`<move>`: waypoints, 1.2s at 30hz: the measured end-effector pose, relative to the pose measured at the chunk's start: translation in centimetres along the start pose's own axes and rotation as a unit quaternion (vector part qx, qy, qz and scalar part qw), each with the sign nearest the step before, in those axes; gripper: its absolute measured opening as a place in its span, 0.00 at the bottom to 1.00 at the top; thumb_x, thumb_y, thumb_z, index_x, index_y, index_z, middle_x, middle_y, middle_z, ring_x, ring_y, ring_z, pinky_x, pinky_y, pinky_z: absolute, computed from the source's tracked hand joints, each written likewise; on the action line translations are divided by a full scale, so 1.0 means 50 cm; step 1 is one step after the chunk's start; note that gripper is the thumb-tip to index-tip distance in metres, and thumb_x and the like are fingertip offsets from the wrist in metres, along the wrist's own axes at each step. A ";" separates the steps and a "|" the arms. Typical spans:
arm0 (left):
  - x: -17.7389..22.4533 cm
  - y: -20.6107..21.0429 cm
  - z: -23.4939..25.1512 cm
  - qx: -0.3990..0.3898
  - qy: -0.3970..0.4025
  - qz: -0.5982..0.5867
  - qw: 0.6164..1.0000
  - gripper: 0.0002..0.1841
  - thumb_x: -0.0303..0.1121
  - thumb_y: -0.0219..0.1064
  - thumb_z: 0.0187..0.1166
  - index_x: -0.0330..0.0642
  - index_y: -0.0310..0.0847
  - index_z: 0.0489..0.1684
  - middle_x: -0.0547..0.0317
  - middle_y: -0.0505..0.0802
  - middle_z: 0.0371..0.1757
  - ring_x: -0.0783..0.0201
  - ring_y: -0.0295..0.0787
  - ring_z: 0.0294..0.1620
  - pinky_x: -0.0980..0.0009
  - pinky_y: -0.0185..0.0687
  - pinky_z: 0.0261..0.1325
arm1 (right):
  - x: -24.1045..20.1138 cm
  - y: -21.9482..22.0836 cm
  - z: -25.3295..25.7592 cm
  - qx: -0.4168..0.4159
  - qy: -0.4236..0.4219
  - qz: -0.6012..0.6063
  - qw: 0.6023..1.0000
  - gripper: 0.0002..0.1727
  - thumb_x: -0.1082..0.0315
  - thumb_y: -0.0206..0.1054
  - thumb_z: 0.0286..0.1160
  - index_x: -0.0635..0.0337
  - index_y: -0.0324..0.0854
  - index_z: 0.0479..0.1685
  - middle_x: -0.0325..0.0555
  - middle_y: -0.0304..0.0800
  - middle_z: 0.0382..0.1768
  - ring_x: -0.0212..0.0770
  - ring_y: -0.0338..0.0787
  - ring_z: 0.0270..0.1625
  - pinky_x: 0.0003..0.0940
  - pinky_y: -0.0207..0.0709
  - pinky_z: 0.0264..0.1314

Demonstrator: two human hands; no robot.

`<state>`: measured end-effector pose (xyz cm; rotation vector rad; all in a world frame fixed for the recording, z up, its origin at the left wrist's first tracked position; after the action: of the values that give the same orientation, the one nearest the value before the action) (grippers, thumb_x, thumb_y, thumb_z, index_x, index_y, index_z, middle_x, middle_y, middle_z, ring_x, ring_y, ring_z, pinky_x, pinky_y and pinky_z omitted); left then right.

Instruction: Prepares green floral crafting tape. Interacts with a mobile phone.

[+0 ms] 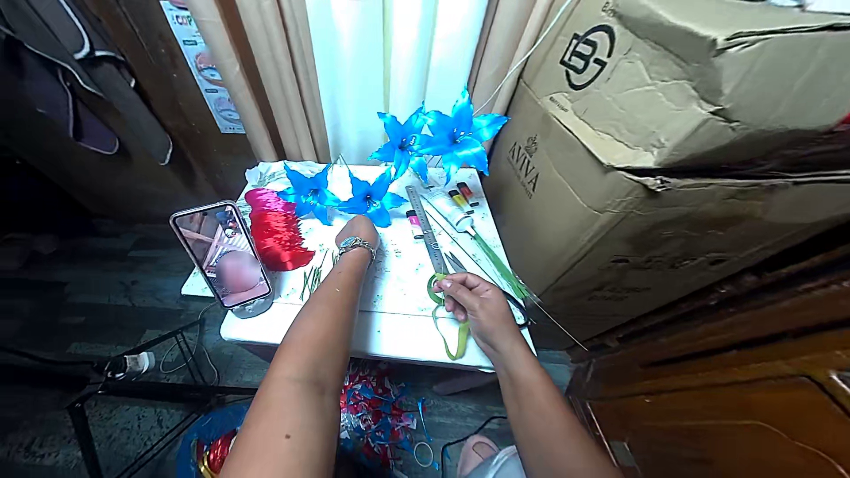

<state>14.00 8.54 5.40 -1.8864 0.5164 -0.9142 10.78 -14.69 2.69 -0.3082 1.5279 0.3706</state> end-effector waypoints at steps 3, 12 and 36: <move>-0.002 0.002 0.004 -0.004 0.012 -0.017 1.000 0.17 0.36 0.63 0.83 0.26 0.84 0.51 0.33 0.89 0.61 0.38 0.87 0.66 0.37 0.80 0.62 | -0.002 0.001 -0.001 0.004 0.005 0.002 1.000 0.08 0.77 0.62 0.83 0.65 0.86 0.39 0.40 0.93 0.32 0.21 0.77 0.19 0.13 0.67 0.20; -0.035 -0.013 0.051 -0.016 0.070 -0.102 0.992 0.15 0.33 0.62 0.85 0.26 0.86 0.50 0.33 0.91 0.53 0.40 0.88 0.58 0.40 0.78 0.64 | -0.002 0.002 -0.002 0.005 0.004 0.002 1.000 0.08 0.77 0.62 0.84 0.66 0.86 0.39 0.40 0.92 0.31 0.22 0.76 0.18 0.14 0.68 0.20; 0.016 0.010 0.031 -0.013 0.072 -0.035 0.997 0.17 0.38 0.69 0.80 0.27 0.86 0.48 0.32 0.90 0.57 0.37 0.87 0.63 0.35 0.78 0.62 | 0.005 0.005 0.005 0.000 0.010 -0.011 1.000 0.08 0.76 0.63 0.83 0.65 0.87 0.38 0.40 0.93 0.32 0.22 0.77 0.19 0.14 0.68 0.20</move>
<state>15.72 8.67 4.82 -1.8808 0.5537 -1.0987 10.91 -14.34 2.46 -0.3299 1.5431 0.3504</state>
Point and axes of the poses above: each hand's wrist, its own z-axis towards the middle knuckle, its own y-axis out of the palm, x = y × z, the point moved 4 cm from there along z, towards the middle knuckle
